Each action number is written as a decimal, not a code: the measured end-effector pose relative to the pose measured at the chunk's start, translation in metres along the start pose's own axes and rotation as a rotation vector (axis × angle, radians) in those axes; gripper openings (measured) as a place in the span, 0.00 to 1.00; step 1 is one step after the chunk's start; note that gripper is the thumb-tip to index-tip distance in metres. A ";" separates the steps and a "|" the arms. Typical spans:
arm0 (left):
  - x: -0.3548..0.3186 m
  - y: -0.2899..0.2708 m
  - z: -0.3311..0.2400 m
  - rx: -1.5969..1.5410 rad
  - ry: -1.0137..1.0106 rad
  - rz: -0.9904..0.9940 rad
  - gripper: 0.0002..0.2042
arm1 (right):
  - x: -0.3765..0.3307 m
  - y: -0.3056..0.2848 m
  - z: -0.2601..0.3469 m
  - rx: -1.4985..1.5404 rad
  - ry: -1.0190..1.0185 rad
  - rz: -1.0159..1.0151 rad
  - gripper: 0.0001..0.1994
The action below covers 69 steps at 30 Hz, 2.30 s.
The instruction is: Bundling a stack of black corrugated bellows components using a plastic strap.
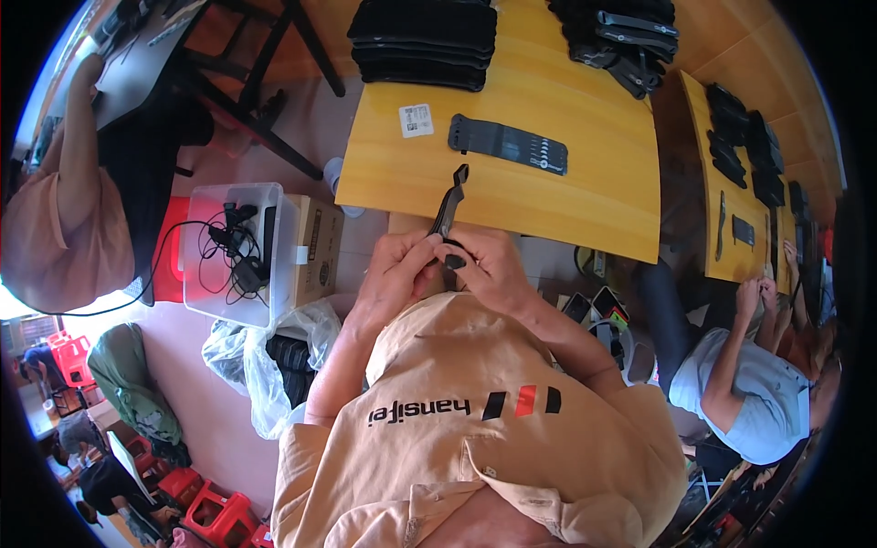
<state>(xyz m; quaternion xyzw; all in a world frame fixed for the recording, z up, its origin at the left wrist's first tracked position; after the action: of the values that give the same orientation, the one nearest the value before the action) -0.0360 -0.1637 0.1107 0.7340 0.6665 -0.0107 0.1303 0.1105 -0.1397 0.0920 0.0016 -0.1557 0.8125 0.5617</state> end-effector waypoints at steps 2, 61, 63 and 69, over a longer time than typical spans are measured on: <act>-0.006 -0.003 -0.003 -0.024 0.003 0.052 0.16 | -0.006 -0.005 0.000 0.394 0.400 0.207 0.08; 0.063 0.038 0.049 0.271 0.302 0.518 0.10 | -0.033 -0.117 -0.023 -0.021 0.580 0.109 0.10; 0.071 0.026 0.042 0.305 0.426 0.498 0.10 | -0.036 -0.130 -0.039 0.163 0.676 -0.070 0.09; 0.100 -0.011 0.044 0.333 -0.094 0.505 0.12 | -0.035 -0.145 -0.070 0.268 0.805 -0.144 0.06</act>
<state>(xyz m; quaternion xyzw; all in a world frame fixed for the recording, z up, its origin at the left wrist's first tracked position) -0.0286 -0.0746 0.0474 0.8863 0.4455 -0.1212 0.0375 0.2674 -0.1072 0.0557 -0.2317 0.1836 0.7202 0.6277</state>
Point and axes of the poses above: each hand's wrist, its own x-axis towards the middle knuckle, its own y-axis out of the palm, z = x × y, the point moved 1 cm from there along x, towards the middle knuckle, and after that the axes turned 12 degrees about y, right-handed, at the moved point
